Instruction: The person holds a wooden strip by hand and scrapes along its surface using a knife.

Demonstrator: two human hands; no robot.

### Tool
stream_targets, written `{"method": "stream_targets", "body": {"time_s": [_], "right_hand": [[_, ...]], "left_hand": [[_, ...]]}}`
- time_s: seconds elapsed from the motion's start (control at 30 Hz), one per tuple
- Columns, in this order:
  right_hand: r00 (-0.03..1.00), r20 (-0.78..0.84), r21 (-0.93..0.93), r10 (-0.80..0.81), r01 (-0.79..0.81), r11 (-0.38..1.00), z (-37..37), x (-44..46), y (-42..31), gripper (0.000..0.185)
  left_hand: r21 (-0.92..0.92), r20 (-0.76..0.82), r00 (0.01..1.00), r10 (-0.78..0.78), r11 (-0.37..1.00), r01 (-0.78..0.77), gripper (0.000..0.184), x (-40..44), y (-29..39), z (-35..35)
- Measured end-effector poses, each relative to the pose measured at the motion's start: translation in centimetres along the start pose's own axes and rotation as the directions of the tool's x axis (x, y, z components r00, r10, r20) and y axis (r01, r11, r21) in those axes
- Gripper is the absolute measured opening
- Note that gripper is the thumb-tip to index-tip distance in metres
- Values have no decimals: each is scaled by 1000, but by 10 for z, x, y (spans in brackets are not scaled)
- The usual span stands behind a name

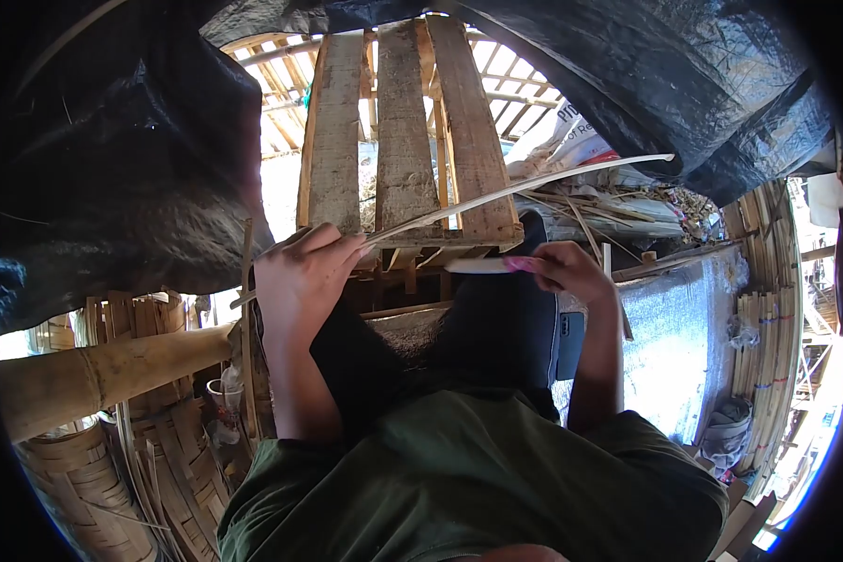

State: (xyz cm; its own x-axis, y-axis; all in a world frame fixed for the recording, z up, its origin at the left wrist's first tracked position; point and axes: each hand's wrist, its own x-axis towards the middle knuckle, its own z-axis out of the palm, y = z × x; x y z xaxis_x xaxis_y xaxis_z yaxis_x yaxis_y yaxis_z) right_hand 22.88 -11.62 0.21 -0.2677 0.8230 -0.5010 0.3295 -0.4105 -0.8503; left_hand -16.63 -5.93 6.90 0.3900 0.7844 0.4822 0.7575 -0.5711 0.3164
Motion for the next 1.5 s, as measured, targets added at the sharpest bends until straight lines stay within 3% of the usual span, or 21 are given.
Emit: {"method": "stream_targets", "body": {"time_s": [0.07, 0.13, 0.2, 0.33, 0.4, 0.43, 0.5, 0.63, 0.67, 0.73, 0.87, 0.97, 1.03, 1.07, 1.13, 1.2, 1.27, 1.3, 1.37, 1.5], "right_hand": [[962, -272, 55, -8, 24, 998, 40, 9, -26, 20], [836, -487, -190, -254, 182, 965, 79, 30, -17, 21], [751, -530, -281, -394, 282, 917, 115, 34, -31, 17], [682, -542, -435, -492, 273, 858, 151, 57, -35, 16], [661, -525, -641, -536, 107, 760, 153, 66, -37, 23], [658, -527, -640, -538, 109, 760, 150, 69, -40, 23], [617, -645, -665, -450, -165, 729, 135, 73, -45, 29], [535, -681, -662, -501, -156, 733, 112, 82, -41, 29], [533, -680, -664, -503, -157, 731, 116, 77, -49, 29], [521, -636, -641, -569, 55, 766, 133, 63, -63, 28], [616, -600, -644, -510, 8, 765, 156, 53, -57, 26], [711, -478, -674, -515, 78, 734, 154, 55, -49, 29], [635, -638, -652, -437, -143, 744, 143, 61, -52, 32], [635, -637, -652, -436, -144, 745, 134, 65, -48, 32], [528, -734, -612, -428, -241, 753, 117, 72, -41, 34], [524, -734, -606, -432, -217, 766, 116, 69, -41, 32], [542, -662, -628, -518, -23, 778, 129, 59, -46, 33], [541, -662, -629, -518, -26, 777, 135, 56, -44, 33], [664, -560, -626, -495, 51, 778, 144, 52, -42, 30], [572, -680, -624, -458, -125, 771, 123, 59, -28, 26]], "left_hand": [[-7, 1, 1000, 2, 1000, -2, 13, -1, 1, 0], [9, 20, 1000, 10, 1000, -10, 14, -2, 2, -1], [6, 26, 1000, 5, 1000, -5, 14, -2, 5, -4], [6, 49, 999, -2, 1000, 2, 14, -4, 6, -4], [0, 49, 999, -1, 1000, 1, 14, -5, 6, -4], [-8, 52, 999, -2, 1000, 2, 14, -5, 6, -4], [-14, 55, 998, -9, 1000, 10, 14, -6, 6, -5], [-29, 66, 998, -16, 999, 18, 13, -8, 3, -3], [-31, 63, 998, -16, 999, 18, 13, -8, 3, -3], [-36, 60, 998, -24, 999, 26, 13, -8, 3, -2], [-40, 68, 997, -28, 999, 31, 12, -9, 3, -3], [-39, 77, 996, -40, 998, 43, 13, -10, 2, -3], [-46, 58, 998, -31, 998, 34, 13, -11, 1, -2], [-47, 59, 998, -32, 998, 35, 13, -11, 1, -3], [-45, 62, 997, -42, 998, 45, 14, -9, 3, -4], [-41, 58, 997, -42, 998, 44, 14, -9, 2, -4], [-40, 58, 997, -43, 998, 45, 14, -10, 1, -2], [-50, 68, 997, -42, 998, 45, 14, -10, -1, -1], [-61, 77, 996, -40, 997, 45, 14, -11, -2, 0], [-41, 83, 996, -37, 998, 41, 14, -10, -2, 0]]}}
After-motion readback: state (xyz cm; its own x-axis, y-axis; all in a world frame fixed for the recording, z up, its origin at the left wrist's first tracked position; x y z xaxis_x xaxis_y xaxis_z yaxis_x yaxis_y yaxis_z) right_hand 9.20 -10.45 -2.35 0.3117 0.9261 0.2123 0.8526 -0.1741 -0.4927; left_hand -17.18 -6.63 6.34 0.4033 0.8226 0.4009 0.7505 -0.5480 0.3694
